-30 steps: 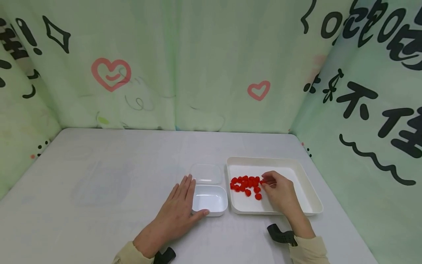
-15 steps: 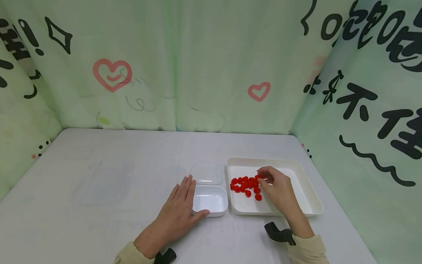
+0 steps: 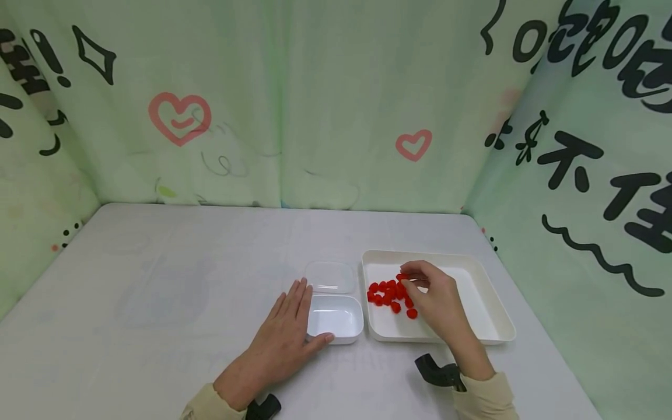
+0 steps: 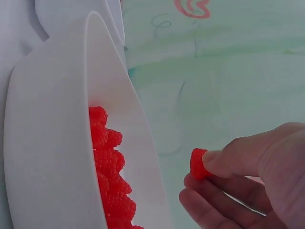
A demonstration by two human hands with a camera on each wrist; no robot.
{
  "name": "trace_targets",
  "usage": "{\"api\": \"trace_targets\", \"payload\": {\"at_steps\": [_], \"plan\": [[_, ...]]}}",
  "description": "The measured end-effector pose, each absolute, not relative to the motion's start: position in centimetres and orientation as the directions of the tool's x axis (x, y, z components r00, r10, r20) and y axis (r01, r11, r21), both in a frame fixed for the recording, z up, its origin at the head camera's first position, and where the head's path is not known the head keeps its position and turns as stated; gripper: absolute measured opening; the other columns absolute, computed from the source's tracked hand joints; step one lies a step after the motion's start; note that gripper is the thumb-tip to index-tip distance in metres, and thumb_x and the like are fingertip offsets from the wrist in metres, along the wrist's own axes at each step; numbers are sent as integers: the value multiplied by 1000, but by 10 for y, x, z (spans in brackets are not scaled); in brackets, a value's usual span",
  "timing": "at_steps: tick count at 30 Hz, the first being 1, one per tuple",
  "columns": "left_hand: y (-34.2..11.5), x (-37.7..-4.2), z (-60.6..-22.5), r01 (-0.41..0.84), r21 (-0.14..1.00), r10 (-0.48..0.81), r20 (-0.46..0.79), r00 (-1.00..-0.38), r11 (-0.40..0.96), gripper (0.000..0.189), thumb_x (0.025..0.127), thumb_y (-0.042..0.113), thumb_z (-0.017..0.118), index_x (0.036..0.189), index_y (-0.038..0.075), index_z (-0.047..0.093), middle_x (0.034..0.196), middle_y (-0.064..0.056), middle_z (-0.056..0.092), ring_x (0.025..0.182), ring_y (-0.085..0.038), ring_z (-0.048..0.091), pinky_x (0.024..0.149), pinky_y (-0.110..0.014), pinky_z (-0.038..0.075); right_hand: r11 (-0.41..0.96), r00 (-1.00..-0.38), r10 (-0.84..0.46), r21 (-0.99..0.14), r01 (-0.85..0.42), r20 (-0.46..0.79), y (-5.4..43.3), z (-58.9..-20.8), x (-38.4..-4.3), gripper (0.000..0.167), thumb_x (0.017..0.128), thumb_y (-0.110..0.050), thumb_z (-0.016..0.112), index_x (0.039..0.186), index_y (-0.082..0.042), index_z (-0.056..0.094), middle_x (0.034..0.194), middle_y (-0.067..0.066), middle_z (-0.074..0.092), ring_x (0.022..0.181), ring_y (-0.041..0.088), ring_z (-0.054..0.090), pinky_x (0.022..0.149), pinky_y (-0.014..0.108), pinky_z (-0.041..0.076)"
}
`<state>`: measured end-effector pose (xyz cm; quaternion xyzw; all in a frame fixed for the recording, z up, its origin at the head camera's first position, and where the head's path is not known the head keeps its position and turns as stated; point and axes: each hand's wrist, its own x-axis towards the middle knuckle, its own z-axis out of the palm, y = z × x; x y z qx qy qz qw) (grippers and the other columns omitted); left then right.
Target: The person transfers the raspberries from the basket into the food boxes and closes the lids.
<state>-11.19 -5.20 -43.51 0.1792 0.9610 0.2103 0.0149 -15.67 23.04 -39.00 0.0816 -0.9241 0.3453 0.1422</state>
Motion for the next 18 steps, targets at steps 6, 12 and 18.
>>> {"api": "trace_targets", "payload": {"at_steps": [6,12,18], "plan": [[-52,-111,-435,344,398,354,52,-934,850,97,92,65,52,157,0,19,166,-16,18,154,-31,16,124,-51,19,720,-936,-105,-623,-305,337,220,-387,-153,25,90,-3,68,114,-7,66,107,6,72,96,20,70,88,39,59],[-52,-111,-435,337,400,347,50,-936,852,97,92,65,53,156,0,20,165,-16,19,154,-31,17,124,-51,19,681,-919,-167,-633,-369,357,209,-386,-149,25,89,-2,70,112,-9,67,106,3,72,95,16,70,87,34,59],[-51,-111,-434,348,396,353,62,-934,850,97,92,65,53,156,0,21,165,-16,19,154,-31,17,124,-51,19,618,-893,-237,-650,-442,382,198,-385,-144,26,86,0,72,110,-9,68,103,1,72,92,13,69,83,34,60]]}}
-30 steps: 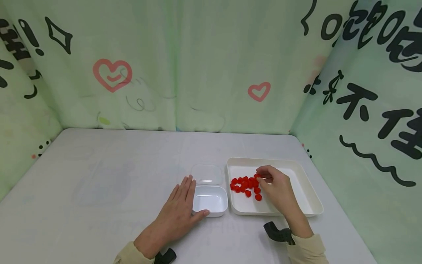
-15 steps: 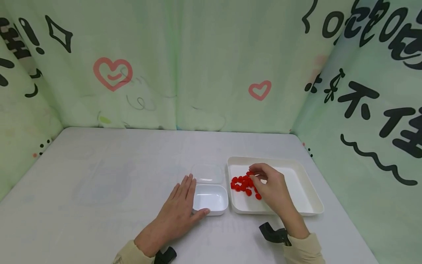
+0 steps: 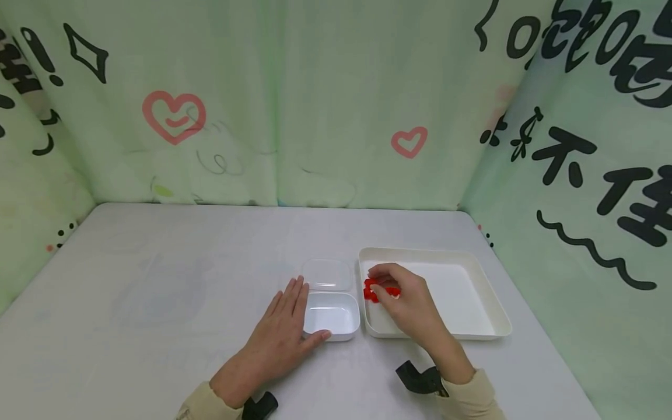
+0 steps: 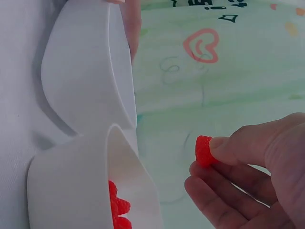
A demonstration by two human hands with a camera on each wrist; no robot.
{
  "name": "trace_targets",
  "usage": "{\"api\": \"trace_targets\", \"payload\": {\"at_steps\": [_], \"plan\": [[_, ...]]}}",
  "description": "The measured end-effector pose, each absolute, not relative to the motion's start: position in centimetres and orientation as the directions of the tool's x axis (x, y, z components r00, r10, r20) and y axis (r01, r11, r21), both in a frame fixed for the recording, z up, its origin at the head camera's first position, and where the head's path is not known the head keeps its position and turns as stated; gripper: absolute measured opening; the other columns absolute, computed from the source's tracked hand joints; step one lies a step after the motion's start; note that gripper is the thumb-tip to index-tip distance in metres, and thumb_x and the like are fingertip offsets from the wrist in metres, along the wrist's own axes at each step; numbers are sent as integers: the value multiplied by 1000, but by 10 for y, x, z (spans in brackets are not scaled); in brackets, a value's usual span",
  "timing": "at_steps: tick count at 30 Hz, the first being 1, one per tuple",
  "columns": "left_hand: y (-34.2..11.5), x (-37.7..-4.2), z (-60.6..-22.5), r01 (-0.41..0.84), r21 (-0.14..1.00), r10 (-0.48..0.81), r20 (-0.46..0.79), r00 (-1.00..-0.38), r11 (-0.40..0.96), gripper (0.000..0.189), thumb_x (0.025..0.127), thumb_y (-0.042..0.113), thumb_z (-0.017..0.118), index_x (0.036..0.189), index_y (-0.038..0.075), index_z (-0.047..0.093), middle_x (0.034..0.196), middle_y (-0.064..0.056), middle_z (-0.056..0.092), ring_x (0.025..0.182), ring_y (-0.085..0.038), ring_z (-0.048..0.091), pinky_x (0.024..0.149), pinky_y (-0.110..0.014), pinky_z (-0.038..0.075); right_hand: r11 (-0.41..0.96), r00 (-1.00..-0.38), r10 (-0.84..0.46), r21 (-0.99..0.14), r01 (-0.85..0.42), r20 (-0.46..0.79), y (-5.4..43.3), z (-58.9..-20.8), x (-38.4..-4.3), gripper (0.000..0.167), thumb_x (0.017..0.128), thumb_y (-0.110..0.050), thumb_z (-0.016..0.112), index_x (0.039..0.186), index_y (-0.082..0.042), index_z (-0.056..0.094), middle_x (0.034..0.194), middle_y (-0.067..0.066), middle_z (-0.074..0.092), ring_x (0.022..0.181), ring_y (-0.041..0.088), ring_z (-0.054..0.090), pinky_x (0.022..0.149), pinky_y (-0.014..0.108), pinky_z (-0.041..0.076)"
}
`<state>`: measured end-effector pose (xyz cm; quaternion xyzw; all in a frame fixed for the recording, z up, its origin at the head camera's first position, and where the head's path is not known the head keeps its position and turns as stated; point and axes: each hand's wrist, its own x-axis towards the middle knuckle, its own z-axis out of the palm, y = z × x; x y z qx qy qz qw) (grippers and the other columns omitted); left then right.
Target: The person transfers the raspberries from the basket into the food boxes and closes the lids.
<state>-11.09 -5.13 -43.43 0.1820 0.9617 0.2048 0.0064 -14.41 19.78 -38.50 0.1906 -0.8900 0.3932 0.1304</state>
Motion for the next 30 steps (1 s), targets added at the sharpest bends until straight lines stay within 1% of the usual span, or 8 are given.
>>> {"api": "trace_targets", "payload": {"at_steps": [3,6,10,17,21,25,30], "plan": [[-52,-111,-435,356,389,357,74,-931,849,97,92,65,53,156,-1,21,165,-16,20,154,-31,17,124,-51,19,598,-869,-288,-633,-491,402,191,-387,-142,26,85,1,73,109,-8,68,101,0,72,90,12,69,79,30,60],[-52,-112,-436,364,383,361,83,-929,849,97,92,65,53,156,-1,21,165,-17,20,154,-31,18,124,-51,20,573,-842,-336,-617,-539,423,184,-389,-141,26,84,3,73,108,-6,67,99,2,72,88,14,69,78,31,60],[-52,-112,-437,370,376,364,91,-927,850,97,92,64,54,156,-1,22,165,-17,21,154,-31,18,124,-51,20,555,-815,-390,-597,-579,429,175,-394,-140,26,84,5,73,108,-4,67,100,4,71,89,15,70,81,34,60],[-52,-113,-436,363,366,363,71,-929,857,97,92,65,53,156,-1,21,165,-16,19,154,-31,17,124,-52,19,540,-781,-469,-565,-623,412,162,-400,-138,28,82,5,74,109,-2,67,102,7,72,92,17,70,85,33,60],[-52,-113,-435,356,365,361,58,-931,860,98,92,66,52,156,-1,21,166,-15,18,155,-30,16,124,-51,19,540,-776,-501,-562,-626,383,156,-404,-137,29,82,5,74,110,-1,67,103,9,72,94,18,70,85,33,60],[-53,-113,-435,363,368,364,68,-929,856,97,92,66,51,156,-1,21,165,-16,18,154,-30,16,124,-52,19,561,-776,-522,-543,-625,355,152,-409,-136,32,81,3,76,111,-2,66,104,8,72,94,18,69,86,33,60],[-53,-112,-435,379,372,376,84,-923,847,96,93,65,52,155,-2,22,165,-16,19,154,-30,17,124,-52,20,562,-762,-533,-518,-645,369,150,-414,-135,31,81,3,77,110,-2,67,101,8,73,93,17,70,87,33,59]]}}
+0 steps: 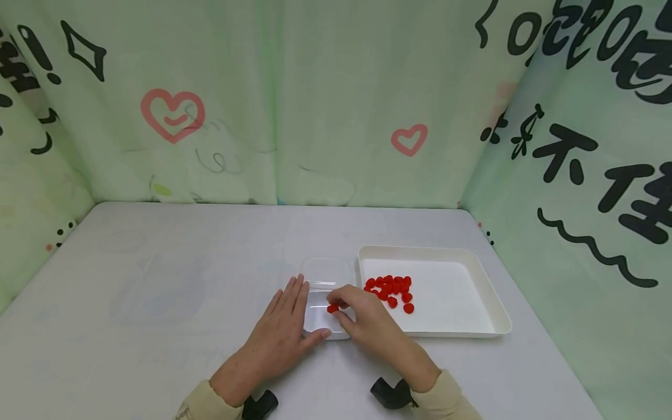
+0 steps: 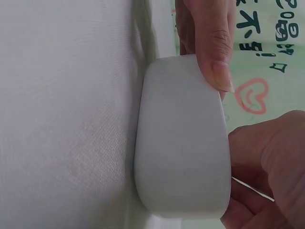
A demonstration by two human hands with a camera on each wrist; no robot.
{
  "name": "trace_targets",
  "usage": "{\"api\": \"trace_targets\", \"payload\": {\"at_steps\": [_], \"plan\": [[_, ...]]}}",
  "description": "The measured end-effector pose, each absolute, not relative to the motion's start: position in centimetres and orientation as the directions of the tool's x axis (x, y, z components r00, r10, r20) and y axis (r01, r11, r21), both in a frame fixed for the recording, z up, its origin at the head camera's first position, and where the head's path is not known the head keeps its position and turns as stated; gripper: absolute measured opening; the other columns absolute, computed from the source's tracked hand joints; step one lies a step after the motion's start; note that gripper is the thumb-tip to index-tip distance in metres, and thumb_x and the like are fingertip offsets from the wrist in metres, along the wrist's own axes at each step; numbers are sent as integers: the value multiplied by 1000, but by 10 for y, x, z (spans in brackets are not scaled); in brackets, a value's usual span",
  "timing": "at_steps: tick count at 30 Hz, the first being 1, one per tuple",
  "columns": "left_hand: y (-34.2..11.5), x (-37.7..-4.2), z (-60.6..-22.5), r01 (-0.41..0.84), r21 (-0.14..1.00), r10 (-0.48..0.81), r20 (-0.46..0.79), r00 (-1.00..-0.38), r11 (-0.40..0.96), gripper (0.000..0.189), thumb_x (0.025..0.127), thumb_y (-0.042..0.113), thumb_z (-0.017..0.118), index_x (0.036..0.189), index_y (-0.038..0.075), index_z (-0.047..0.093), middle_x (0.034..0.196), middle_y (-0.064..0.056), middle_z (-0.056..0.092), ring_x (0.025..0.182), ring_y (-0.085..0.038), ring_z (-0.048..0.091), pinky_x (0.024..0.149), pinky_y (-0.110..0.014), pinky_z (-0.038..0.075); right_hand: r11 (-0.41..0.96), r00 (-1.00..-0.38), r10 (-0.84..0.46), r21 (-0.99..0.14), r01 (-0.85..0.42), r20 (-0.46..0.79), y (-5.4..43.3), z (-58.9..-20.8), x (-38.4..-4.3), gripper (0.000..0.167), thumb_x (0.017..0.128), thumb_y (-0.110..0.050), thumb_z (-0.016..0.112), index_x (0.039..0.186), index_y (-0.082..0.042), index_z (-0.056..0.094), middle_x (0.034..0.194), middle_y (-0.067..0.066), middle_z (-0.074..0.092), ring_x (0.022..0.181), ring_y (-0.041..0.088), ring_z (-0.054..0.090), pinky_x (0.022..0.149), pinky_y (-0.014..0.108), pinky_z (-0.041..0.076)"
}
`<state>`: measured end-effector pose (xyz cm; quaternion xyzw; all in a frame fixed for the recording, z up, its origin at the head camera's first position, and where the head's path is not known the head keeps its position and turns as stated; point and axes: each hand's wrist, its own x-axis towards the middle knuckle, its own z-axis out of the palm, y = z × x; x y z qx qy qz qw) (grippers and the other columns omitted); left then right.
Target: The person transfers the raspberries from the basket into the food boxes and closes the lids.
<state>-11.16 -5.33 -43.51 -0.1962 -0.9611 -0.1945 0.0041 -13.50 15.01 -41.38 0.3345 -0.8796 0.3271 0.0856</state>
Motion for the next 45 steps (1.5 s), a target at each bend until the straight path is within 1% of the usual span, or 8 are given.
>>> {"api": "trace_targets", "payload": {"at_steps": [5,9,19,27,30,34,40,45], "plan": [[-53,-111,-435,387,357,379,93,-921,850,96,93,65,51,155,-2,23,165,-16,20,154,-30,16,124,-51,20,579,-768,-527,-508,-638,364,149,-415,-134,33,81,0,78,112,-4,67,103,6,73,95,16,69,88,33,59],[-54,-111,-435,391,348,381,100,-919,852,95,94,65,50,155,-2,22,165,-16,20,154,-29,17,124,-51,21,583,-770,-534,-507,-635,351,149,-415,-134,33,82,-1,77,114,-3,67,107,5,73,96,18,70,88,33,59],[-55,-110,-436,394,353,381,108,-918,849,93,94,63,51,155,-2,23,165,-16,21,154,-30,17,123,-51,21,585,-785,-522,-529,-615,334,150,-413,-134,31,85,-1,74,115,-5,67,110,4,72,99,18,69,89,34,59],[-54,-110,-437,390,349,376,108,-920,852,94,94,63,51,155,-2,22,165,-16,20,154,-29,18,124,-50,20,584,-778,-497,-515,-627,385,156,-409,-137,28,85,-2,74,112,-6,68,108,5,72,96,20,69,86,34,59],[-54,-110,-437,404,347,382,135,-914,846,93,94,60,54,154,-3,23,164,-18,23,153,-32,20,123,-51,22,565,-771,-485,-526,-636,412,160,-407,-139,26,85,-1,73,110,-4,68,106,7,72,95,24,68,85,36,59],[-55,-110,-437,419,337,388,159,-908,843,92,94,58,56,153,-5,24,162,-21,26,152,-34,22,122,-51,25,571,-784,-447,-537,-620,430,167,-404,-141,26,85,0,72,110,-3,68,106,7,71,94,24,68,84,38,60],[-54,-110,-436,398,349,380,122,-917,848,95,94,62,54,155,-3,22,163,-19,23,153,-33,19,122,-52,25,586,-791,-402,-535,-609,461,178,-399,-145,24,87,1,69,111,-3,67,107,7,71,94,25,69,83,41,60],[-53,-111,-436,384,357,374,100,-922,851,97,93,64,52,156,-2,20,165,-17,20,154,-32,17,123,-51,23,619,-798,-354,-517,-591,488,188,-395,-150,24,85,2,70,108,-3,67,105,8,71,90,24,70,79,41,61]]}}
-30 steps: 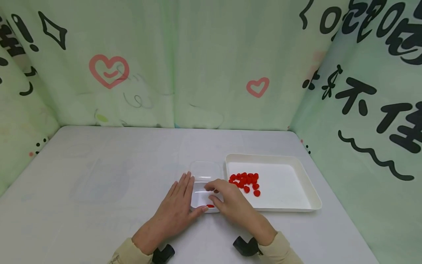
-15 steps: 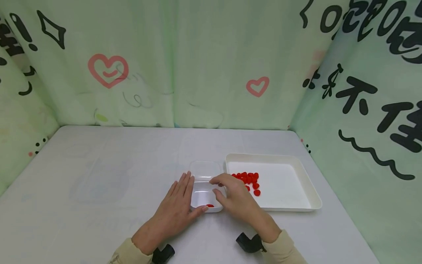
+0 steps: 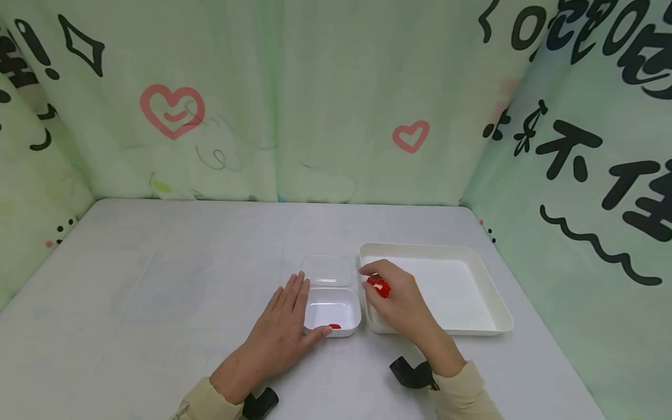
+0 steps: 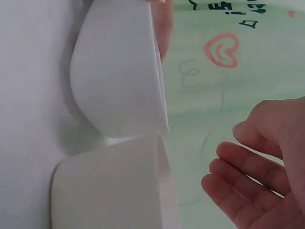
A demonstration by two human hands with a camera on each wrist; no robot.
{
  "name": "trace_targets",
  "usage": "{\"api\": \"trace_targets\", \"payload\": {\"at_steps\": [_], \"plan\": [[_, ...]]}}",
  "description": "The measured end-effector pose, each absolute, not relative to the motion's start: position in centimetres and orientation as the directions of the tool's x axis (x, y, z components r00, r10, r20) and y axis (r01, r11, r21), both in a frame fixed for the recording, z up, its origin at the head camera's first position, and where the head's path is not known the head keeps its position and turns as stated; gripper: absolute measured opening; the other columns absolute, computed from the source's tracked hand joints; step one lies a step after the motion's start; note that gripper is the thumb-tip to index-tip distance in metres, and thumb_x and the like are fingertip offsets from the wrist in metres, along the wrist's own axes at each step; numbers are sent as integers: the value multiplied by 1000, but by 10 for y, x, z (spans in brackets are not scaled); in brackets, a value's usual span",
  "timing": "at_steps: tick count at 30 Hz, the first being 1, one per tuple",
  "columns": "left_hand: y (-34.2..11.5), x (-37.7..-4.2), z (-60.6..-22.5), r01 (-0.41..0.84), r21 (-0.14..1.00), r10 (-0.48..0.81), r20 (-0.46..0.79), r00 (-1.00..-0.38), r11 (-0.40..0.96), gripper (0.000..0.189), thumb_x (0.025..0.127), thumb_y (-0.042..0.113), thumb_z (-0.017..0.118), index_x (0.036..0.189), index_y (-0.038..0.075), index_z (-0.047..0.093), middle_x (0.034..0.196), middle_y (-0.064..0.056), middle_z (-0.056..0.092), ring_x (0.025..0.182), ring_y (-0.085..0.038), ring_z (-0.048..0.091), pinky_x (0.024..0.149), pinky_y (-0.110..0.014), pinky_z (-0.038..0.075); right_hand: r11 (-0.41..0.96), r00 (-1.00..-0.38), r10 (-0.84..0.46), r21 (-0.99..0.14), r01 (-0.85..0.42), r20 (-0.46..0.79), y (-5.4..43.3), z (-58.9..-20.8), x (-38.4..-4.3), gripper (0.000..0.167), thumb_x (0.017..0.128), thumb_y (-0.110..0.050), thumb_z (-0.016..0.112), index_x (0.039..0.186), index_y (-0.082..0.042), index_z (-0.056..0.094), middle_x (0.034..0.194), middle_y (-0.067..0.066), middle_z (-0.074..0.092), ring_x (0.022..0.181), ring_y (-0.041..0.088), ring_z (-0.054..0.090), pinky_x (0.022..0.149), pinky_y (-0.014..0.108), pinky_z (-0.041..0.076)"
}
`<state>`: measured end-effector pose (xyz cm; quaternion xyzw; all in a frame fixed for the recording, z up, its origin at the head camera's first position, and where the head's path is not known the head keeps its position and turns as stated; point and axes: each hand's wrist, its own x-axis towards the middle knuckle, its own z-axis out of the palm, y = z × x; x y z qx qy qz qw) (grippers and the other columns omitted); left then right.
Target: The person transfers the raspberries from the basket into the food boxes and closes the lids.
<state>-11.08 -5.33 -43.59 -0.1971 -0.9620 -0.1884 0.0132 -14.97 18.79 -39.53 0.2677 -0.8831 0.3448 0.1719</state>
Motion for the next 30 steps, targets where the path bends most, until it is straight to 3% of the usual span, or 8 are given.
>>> {"api": "trace_targets", "payload": {"at_steps": [19,30], "plan": [[-54,-111,-435,374,364,371,79,-925,853,97,93,64,52,157,0,18,165,-15,19,154,-31,15,123,-50,22,722,-871,-137,-554,-414,473,233,-392,-165,22,90,2,64,112,-2,66,109,12,71,95,26,70,88,43,58],[-54,-111,-435,379,371,373,90,-923,848,96,93,63,53,156,-1,19,165,-17,20,154,-31,17,124,-50,21,765,-927,-35,-587,-265,373,247,-402,-170,23,92,1,62,115,-2,65,111,16,69,99,31,69,90,45,57]]}}
